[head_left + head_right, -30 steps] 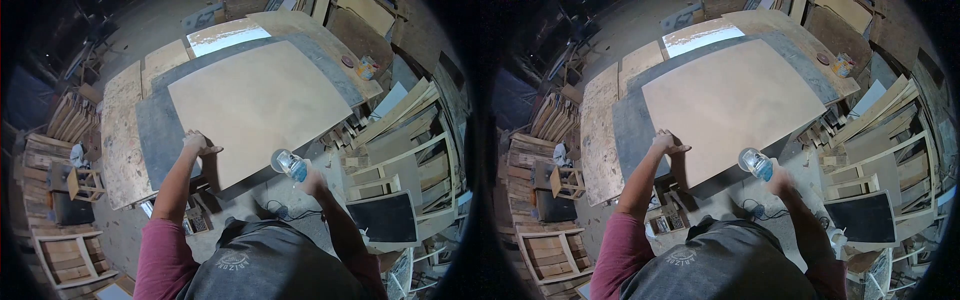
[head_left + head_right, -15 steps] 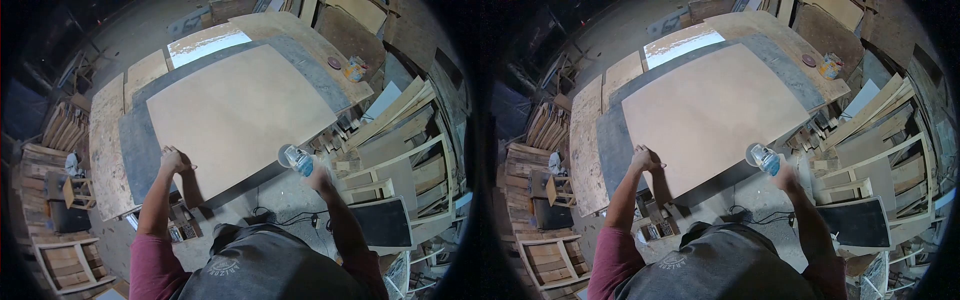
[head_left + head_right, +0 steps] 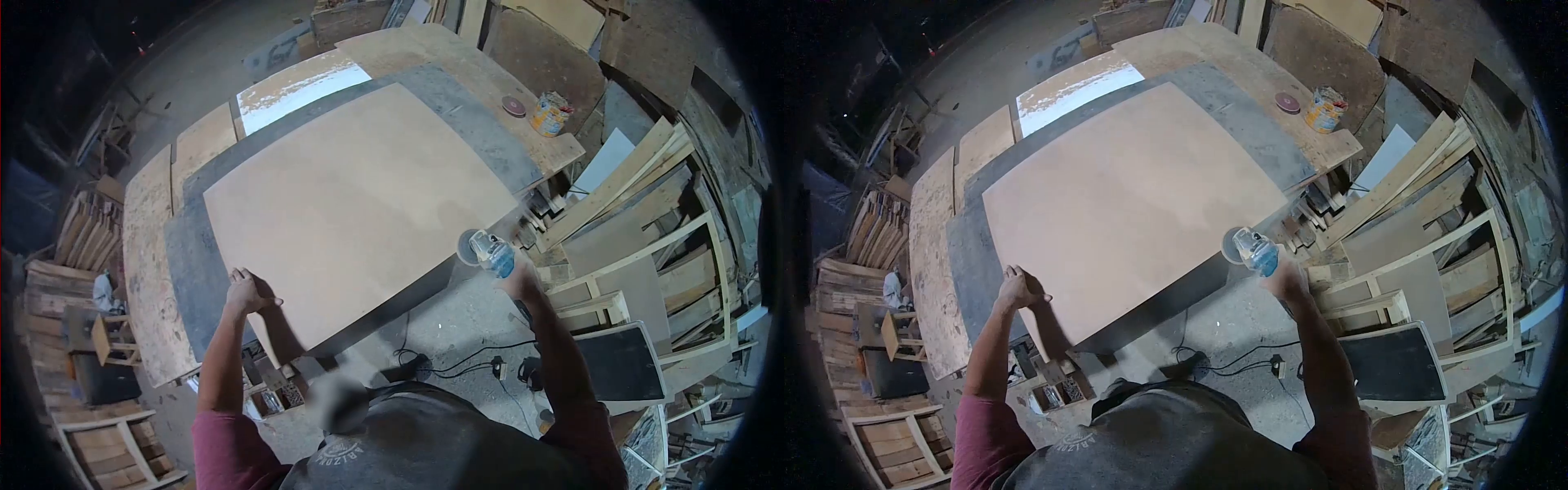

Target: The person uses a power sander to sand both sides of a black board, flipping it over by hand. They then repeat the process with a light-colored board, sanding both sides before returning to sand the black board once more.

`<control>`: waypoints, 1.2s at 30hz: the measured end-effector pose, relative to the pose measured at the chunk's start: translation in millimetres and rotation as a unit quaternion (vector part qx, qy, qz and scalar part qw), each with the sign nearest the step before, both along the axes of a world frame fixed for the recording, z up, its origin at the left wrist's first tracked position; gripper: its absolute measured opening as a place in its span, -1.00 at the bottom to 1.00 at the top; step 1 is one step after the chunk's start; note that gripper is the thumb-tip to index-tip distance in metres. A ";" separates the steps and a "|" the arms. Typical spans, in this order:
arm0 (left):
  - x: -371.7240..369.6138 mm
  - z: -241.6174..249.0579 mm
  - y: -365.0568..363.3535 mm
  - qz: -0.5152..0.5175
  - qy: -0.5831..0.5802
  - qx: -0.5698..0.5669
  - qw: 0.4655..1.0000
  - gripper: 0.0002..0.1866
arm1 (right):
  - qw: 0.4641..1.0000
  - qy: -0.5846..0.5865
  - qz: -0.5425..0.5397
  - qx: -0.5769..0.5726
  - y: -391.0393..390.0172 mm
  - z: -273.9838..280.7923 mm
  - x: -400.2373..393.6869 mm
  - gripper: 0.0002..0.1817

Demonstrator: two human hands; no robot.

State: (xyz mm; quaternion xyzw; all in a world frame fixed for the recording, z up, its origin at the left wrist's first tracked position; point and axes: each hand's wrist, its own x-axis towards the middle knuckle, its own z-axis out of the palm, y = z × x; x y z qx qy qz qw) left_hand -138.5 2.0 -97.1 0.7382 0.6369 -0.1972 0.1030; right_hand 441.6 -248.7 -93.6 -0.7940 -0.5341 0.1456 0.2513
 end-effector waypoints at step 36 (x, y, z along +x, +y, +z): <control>-1.1 -2.9 5.1 0.017 0.018 -0.021 0.999 0.67 | 0.978 0.176 -0.111 0.033 25.1 -26.2 135.6 -0.32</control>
